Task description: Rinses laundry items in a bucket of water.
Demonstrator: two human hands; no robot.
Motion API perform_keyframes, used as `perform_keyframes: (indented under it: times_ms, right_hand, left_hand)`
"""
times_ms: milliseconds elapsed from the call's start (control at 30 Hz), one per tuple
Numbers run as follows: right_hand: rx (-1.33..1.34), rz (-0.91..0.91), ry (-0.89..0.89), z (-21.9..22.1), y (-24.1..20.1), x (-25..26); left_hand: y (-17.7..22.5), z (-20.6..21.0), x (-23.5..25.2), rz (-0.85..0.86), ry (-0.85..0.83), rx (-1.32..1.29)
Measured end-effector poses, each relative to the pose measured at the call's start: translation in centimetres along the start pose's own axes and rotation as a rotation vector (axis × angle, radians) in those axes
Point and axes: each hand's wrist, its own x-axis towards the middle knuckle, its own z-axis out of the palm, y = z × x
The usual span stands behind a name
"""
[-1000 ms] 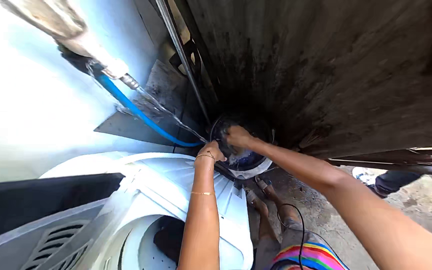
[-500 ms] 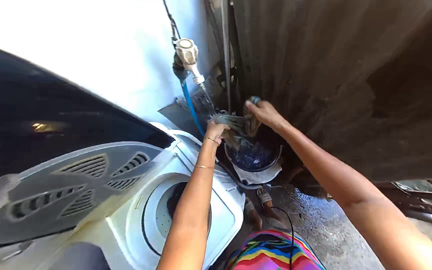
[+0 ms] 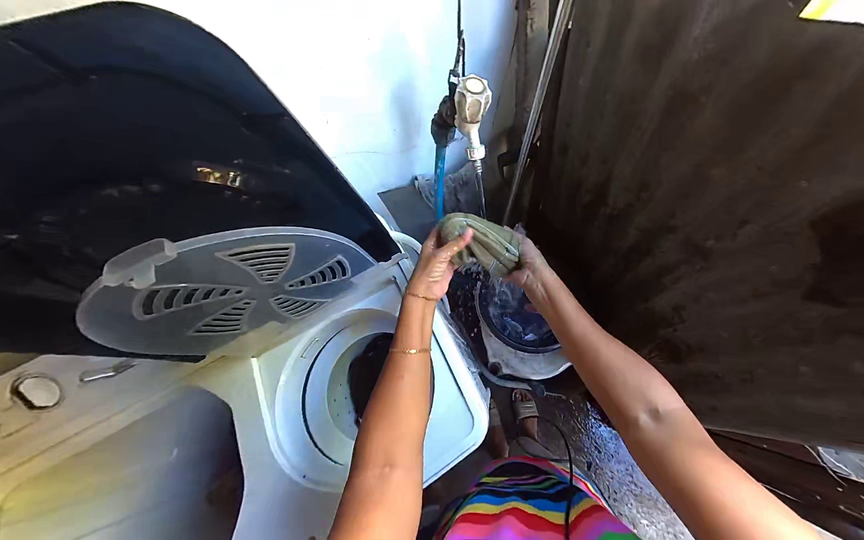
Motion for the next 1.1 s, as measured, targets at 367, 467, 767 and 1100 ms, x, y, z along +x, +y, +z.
perform_keyframes:
  times_ms: [367, 467, 767, 1100]
  right_hand:
    - [-0.885, -0.602, 0.226, -0.8, -1.0, -5.5]
    - [-1.227, -0.787, 0.185, -1.6, -2.4, -7.4]
    - [-1.587, -0.857, -0.186, -3.5, -6.5, -8.2]
    - [-0.606, -0.015, -0.579, 1.2, -1.2, -15.6]
  left_hand:
    - [-4.8, 7.1, 2.3, -0.164, -0.078, -0.329]
    - [-4.2, 9.2, 5.0, -0.361, -0.086, -0.365]
    - [-2.7, 11.0, 4.2, -0.542, -0.156, -0.010]
    - [12.9, 0.7, -11.5, 0.018, -0.100, 0.697]
